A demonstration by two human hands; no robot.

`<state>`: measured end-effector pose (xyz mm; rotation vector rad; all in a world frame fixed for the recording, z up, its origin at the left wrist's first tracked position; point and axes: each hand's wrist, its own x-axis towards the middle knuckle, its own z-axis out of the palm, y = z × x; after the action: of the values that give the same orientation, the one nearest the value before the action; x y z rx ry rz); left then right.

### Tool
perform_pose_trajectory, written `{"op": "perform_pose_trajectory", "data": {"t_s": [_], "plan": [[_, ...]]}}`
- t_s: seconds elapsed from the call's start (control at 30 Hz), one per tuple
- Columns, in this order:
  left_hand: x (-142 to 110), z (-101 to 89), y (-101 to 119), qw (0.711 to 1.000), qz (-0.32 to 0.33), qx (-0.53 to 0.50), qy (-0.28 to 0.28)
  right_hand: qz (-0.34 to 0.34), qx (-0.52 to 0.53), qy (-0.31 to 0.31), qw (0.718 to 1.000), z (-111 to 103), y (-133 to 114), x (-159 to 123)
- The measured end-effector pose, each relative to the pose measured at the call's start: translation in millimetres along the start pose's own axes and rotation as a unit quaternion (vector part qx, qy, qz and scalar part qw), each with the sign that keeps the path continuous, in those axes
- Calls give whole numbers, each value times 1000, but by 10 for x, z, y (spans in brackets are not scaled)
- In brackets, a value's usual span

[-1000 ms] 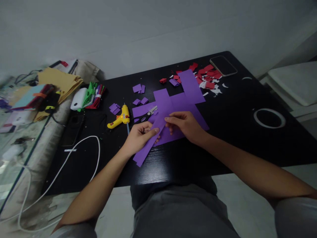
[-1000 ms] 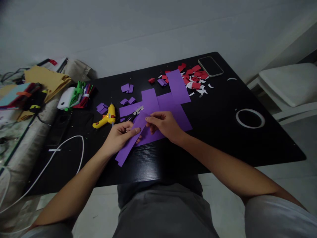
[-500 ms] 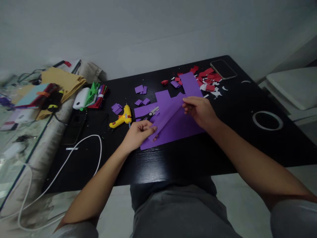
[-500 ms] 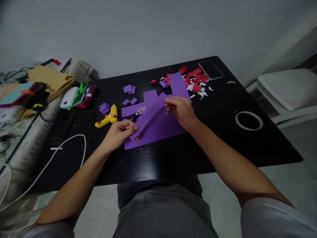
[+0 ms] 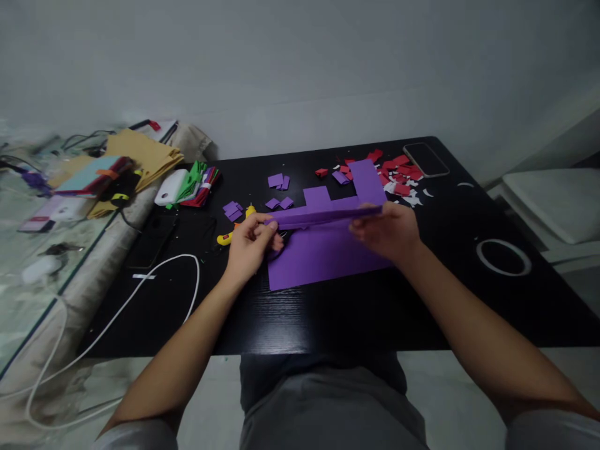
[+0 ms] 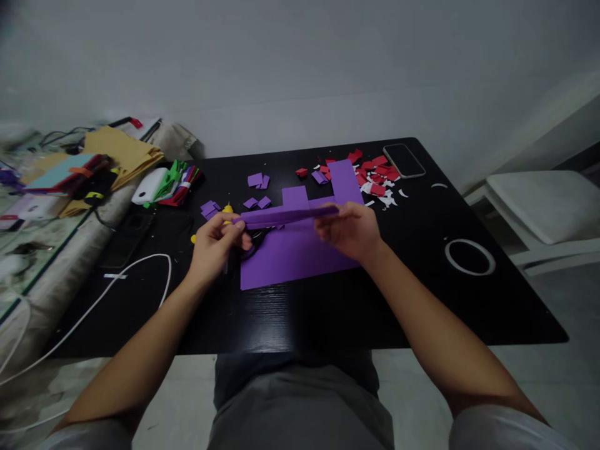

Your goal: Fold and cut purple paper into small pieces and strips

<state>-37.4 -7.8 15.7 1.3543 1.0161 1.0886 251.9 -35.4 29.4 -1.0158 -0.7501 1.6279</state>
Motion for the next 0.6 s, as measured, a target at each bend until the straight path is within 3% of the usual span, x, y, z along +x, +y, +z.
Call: {"op": "perform_pose_trajectory", "data": {"t_s": [0.1, 0.23, 0.4, 0.5, 0.6], "plan": [[11, -11, 24, 996, -18, -90, -23, 53, -49, -130, 989, 60, 40, -67], [-28, 2, -17, 989, -37, -132, -54, 85, -118, -222, 964, 190, 232, -86], [-133, 87, -39, 992, -33, -36, -119, 30, -172, -171, 970, 366, 461, -118], [-188, 162, -5, 990, -7, 37, -135, 43, -121, -137, 982, 424, 537, -131], [-206, 204, 6, 990, -6, 34, -136, 58, -75, -110, 989, 444, 573, -129]]}}
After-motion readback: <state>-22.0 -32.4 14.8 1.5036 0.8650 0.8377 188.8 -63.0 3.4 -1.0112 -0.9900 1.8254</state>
